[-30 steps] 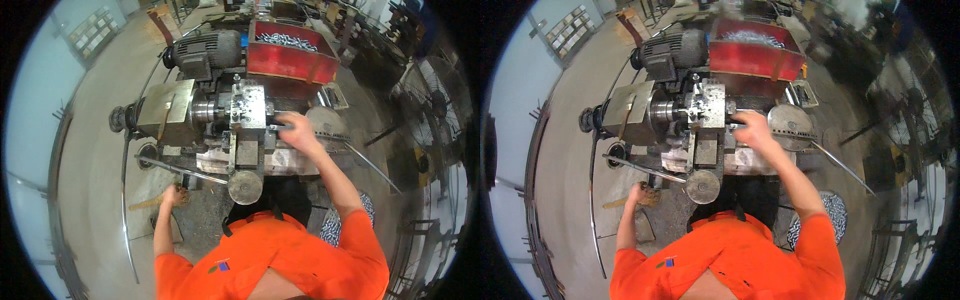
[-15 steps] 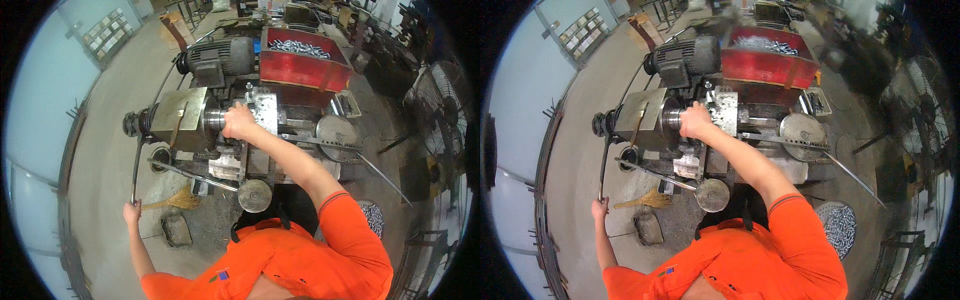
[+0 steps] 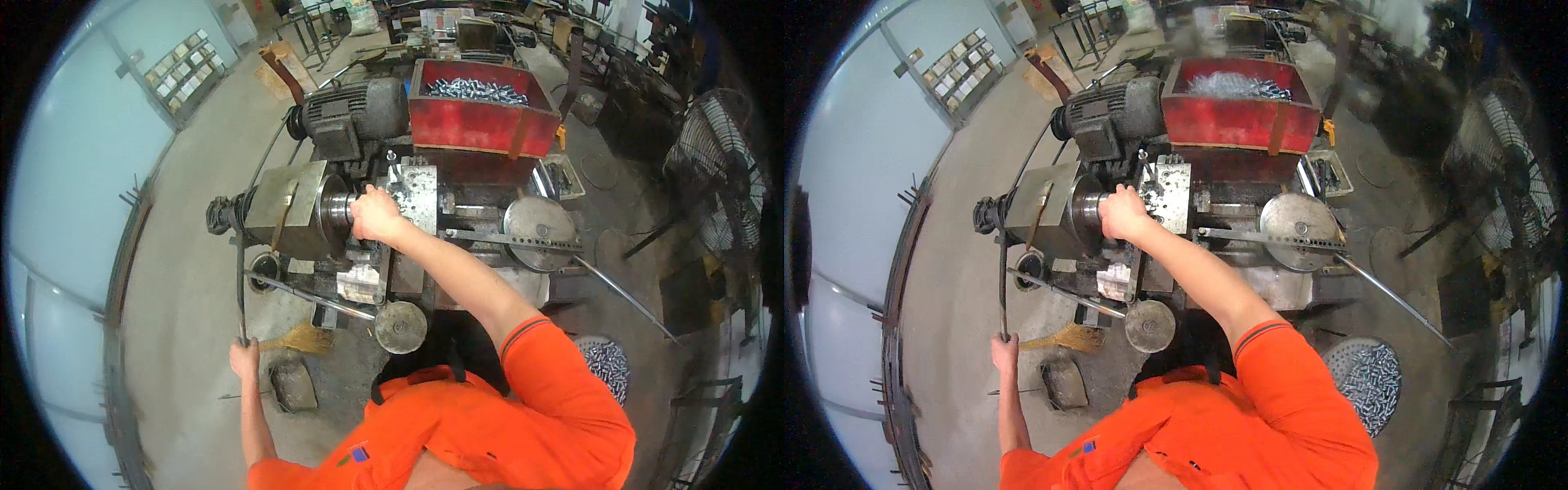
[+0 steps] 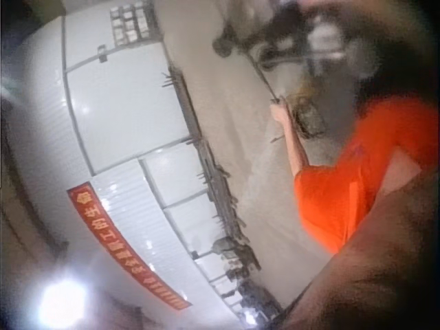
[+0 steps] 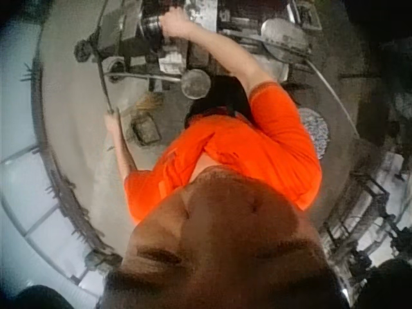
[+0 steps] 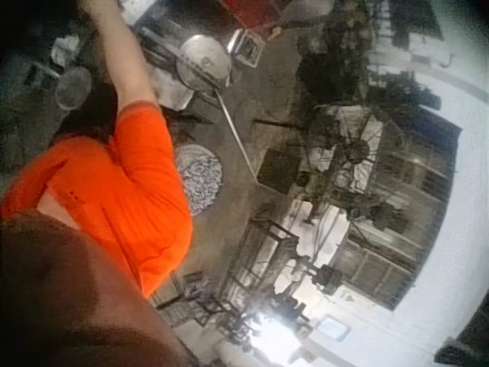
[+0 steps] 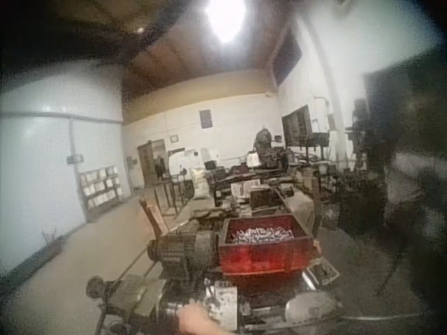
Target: The person operates a metal forming machine by repeatedly inserting small metal pieces into the machine and using a long metal rod to actuate the mechanism. The processed pieces are collected in a red bin above the machine.
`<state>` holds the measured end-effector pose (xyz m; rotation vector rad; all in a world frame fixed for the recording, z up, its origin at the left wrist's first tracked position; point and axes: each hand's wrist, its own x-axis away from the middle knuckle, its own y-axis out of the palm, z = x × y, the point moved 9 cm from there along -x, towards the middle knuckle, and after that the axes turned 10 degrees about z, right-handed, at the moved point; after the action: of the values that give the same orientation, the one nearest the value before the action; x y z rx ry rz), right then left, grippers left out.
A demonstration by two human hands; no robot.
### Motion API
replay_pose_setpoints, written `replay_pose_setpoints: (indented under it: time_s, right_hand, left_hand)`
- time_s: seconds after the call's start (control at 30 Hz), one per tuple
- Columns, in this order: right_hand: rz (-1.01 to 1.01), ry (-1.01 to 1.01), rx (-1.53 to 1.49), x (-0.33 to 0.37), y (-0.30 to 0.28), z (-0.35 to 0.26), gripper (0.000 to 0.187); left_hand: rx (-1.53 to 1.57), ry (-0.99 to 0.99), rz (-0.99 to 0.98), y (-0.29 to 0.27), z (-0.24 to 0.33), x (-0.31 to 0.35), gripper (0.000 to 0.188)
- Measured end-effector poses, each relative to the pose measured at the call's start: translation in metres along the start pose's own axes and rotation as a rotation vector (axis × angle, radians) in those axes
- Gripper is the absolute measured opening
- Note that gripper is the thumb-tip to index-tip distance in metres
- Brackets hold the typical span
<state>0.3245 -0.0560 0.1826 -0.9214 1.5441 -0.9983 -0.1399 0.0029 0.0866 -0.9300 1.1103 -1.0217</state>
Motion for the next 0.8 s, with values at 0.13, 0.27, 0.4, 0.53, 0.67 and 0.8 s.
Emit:
replay_pose_setpoints:
  time_s: [0.13, 0.27, 0.4, 0.53, 0.67, 0.8]
  right_hand:
    - [-0.112, 0.026, 0.094, 0.011, -0.014, 0.012, 0.028]
    - [0.083, 0.139, 0.15, 0.007, -0.098, 0.077, 0.035]
    - [0.522, 0.344, 0.003, 0.017, -0.177, 0.161, 0.058]
    - [0.514, 0.223, -0.19, 0.056, -0.178, 0.151, 0.058]
    - [0.441, 0.256, -0.381, 0.149, -0.149, 0.165, 0.047]
    - [0.362, 0.703, -0.341, 0.321, -0.116, 0.236, 0.041]
  left_hand:
    - [0.048, 0.03, 0.028, -0.014, 0.021, 0.01, 0.034]
    - [-0.046, -0.029, 0.099, -0.032, 0.023, 0.018, 0.034]
    - [-0.013, 0.108, 0.045, -0.013, 0.048, -0.012, 0.046]
    - [-0.167, 0.585, 0.106, -0.058, 0.157, 0.021, 0.039]
    - [0.623, 0.857, -0.239, -0.042, 0.25, 0.064, 0.032]
    - [0.539, 1.069, -0.225, 0.02, 0.295, 0.099, 0.025]
